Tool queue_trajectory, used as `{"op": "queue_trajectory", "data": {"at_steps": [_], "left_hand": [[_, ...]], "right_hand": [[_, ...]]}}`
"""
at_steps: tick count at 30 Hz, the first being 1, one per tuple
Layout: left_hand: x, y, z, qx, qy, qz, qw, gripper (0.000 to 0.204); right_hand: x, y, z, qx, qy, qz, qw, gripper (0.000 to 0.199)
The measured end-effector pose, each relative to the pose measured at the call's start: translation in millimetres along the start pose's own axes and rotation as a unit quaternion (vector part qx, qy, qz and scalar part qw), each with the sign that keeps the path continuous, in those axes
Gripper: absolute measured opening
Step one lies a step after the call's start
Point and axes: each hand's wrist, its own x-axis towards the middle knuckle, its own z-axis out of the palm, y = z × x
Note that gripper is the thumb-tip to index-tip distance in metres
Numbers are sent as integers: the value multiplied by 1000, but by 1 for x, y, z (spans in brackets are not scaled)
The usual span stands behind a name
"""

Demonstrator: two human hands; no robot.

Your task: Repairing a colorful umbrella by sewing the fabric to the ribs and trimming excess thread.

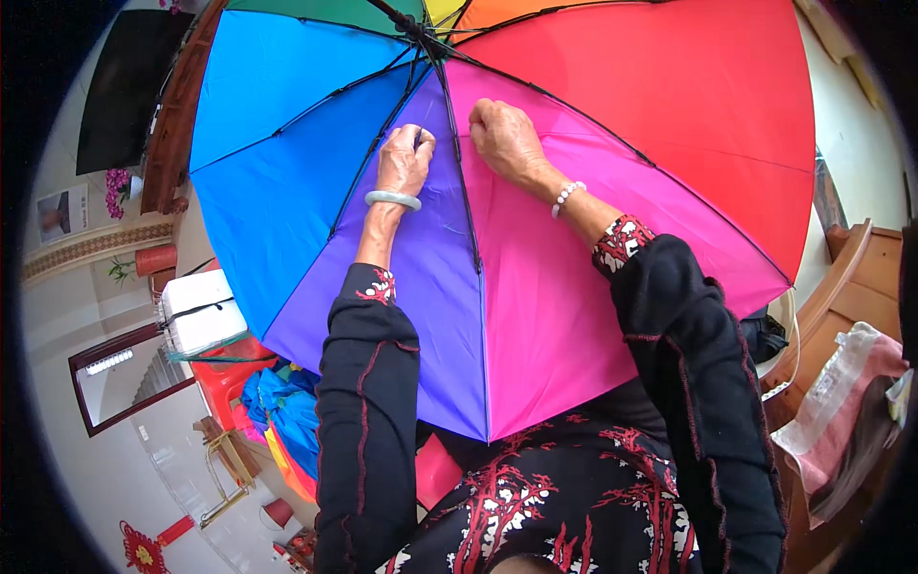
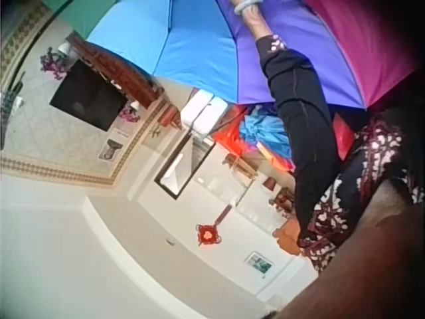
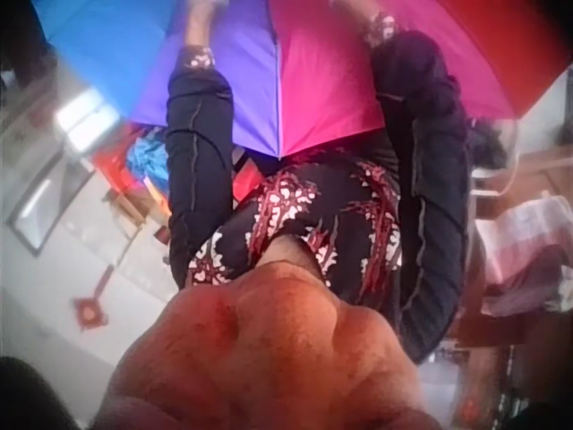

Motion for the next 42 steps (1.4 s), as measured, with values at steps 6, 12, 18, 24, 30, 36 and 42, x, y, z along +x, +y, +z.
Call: {"op": "queue_trajectory", "data": {"at_steps": [6, 12, 18, 24, 30, 36, 42], "left_hand": [[0, 4, 4, -45, 13, 5, 999, 7], [-2, 6, 3, -50, 14, -42, 998, 7], [-3, 9, 2, -77, 10, -44, 996, 6], [-3, 10, 2, -94, -2, -35, 995, 6], [7, 12, 9, -84, -14, -6, 996, 10], [1, 18, 18, -76, 42, -54, 995, 13], [-15, 47, 20, -194, 134, -193, 953, 21]], "right_hand": [[2, -2, -3, 5, -52, 27, 998, 14], [1, -4, -2, -3, -39, 15, 999, 15], [1, -4, -3, -1, -43, 19, 999, 16], [1, -4, -5, 3, -57, 28, 998, 15], [2, -4, -6, -11, -54, 23, 998, 15], [9, -7, -3, -4, -106, 25, 994, 16], [16, -2, 1, -75, -95, -40, 992, 15]]}}
